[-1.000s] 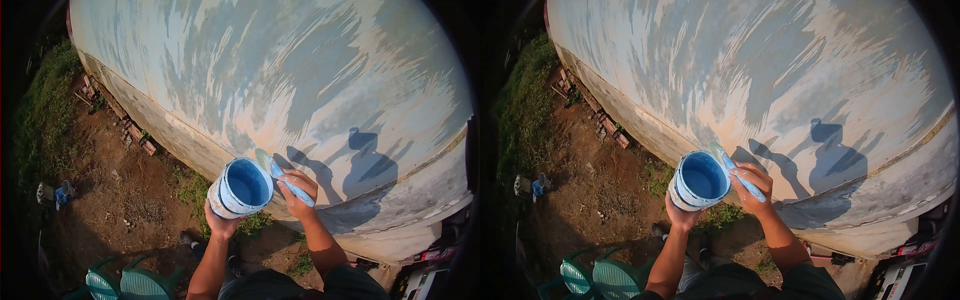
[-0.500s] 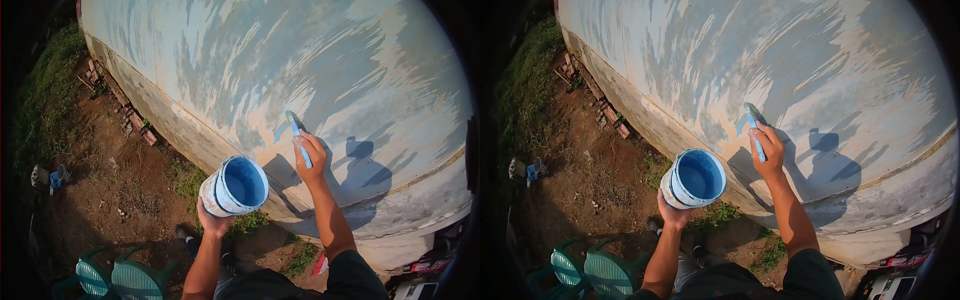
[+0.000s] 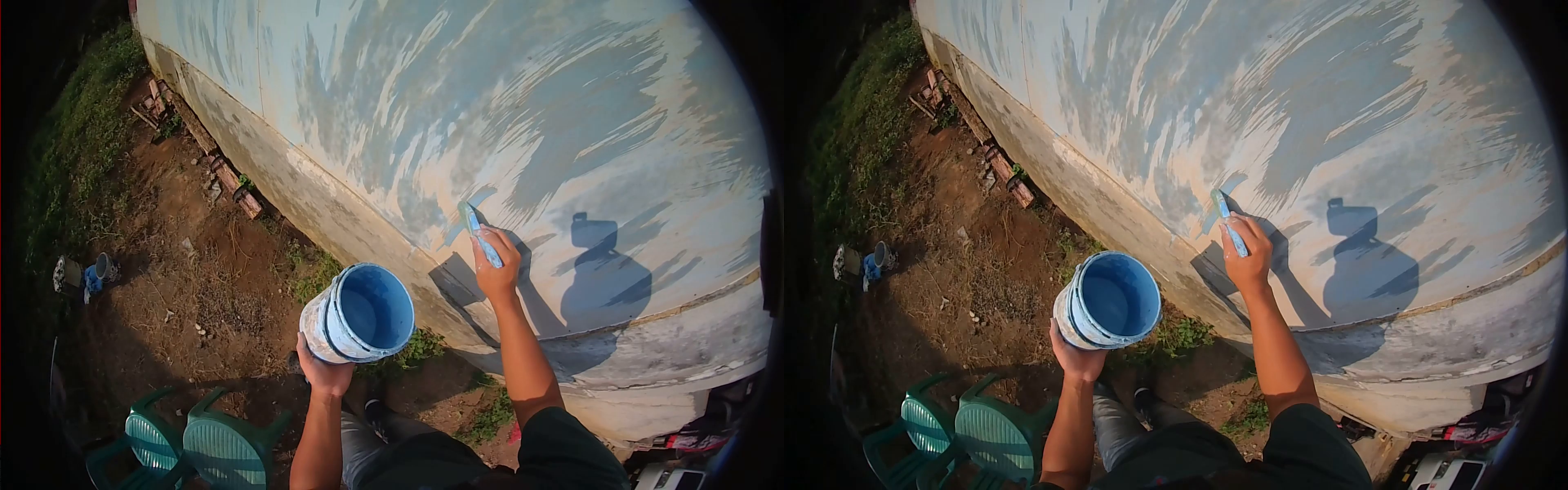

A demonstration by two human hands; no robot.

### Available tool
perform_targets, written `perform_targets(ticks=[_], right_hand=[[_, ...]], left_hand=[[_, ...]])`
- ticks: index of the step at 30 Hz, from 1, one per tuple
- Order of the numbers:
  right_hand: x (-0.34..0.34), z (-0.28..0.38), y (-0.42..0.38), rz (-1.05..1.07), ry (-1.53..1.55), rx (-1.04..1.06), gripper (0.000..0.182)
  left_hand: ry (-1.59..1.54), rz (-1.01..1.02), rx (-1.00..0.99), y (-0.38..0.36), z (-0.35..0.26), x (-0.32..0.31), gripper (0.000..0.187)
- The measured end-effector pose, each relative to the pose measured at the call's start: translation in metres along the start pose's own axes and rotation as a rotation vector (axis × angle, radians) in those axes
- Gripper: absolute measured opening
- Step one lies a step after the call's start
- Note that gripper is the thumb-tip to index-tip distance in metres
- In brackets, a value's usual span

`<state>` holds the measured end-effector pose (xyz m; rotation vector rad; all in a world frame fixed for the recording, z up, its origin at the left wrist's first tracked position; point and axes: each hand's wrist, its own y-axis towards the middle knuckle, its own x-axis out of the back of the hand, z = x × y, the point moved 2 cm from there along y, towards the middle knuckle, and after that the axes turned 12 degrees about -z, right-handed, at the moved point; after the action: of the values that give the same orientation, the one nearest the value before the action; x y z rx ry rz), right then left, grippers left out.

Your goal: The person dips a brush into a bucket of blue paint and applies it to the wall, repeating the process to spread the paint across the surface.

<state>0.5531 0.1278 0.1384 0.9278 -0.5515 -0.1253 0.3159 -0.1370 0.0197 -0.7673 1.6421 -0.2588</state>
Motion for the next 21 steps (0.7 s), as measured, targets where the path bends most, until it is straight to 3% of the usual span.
perform_targets(ticks=[3, 6, 8, 12, 15, 16, 17, 19, 21], right_hand=[[0.016, 0.014, -0.001, -0.160, -0.048, 0.146, 0.017], [-0.006, 0.010, -0.054, 0.092, -0.063, 0.022, 0.015], [-0.033, -0.033, -0.111, 0.204, -0.063, -0.027, 0.022], [-0.062, -0.078, -0.134, 0.389, -0.103, -0.226, 0.022], [-0.062, -0.085, -0.102, 0.338, -0.088, -0.192, 0.020], [-0.059, -0.065, -0.089, 0.213, -0.035, -0.058, 0.021], [-0.055, -0.050, -0.088, 0.218, -0.036, -0.065, 0.021], [-0.045, -0.028, -0.094, 0.107, -0.070, 0.081, 0.021], [-0.051, -0.041, -0.125, 0.147, -0.092, 0.067, 0.021]], left_hand=[[-0.036, 0.017, -0.015, 0.002, 0.001, -0.002, 0.071], [-0.036, 0.005, 0.016, 0.000, 0.000, -0.001, 0.070], [-0.022, 0.014, -0.019, 0.002, -0.001, -0.001, 0.070], [0.018, 0.023, -0.075, 0.005, -0.002, 0.002, 0.070], [0.012, 0.010, -0.064, 0.007, -0.001, 0.007, 0.070], [0.014, 0.005, -0.062, 0.008, 0.000, 0.007, 0.070], [0.009, -0.001, -0.051, 0.006, 0.001, 0.006, 0.069], [0.005, -0.006, -0.039, 0.007, 0.004, 0.005, 0.069], [-0.014, -0.004, -0.030, 0.008, 0.006, 0.006, 0.069]])
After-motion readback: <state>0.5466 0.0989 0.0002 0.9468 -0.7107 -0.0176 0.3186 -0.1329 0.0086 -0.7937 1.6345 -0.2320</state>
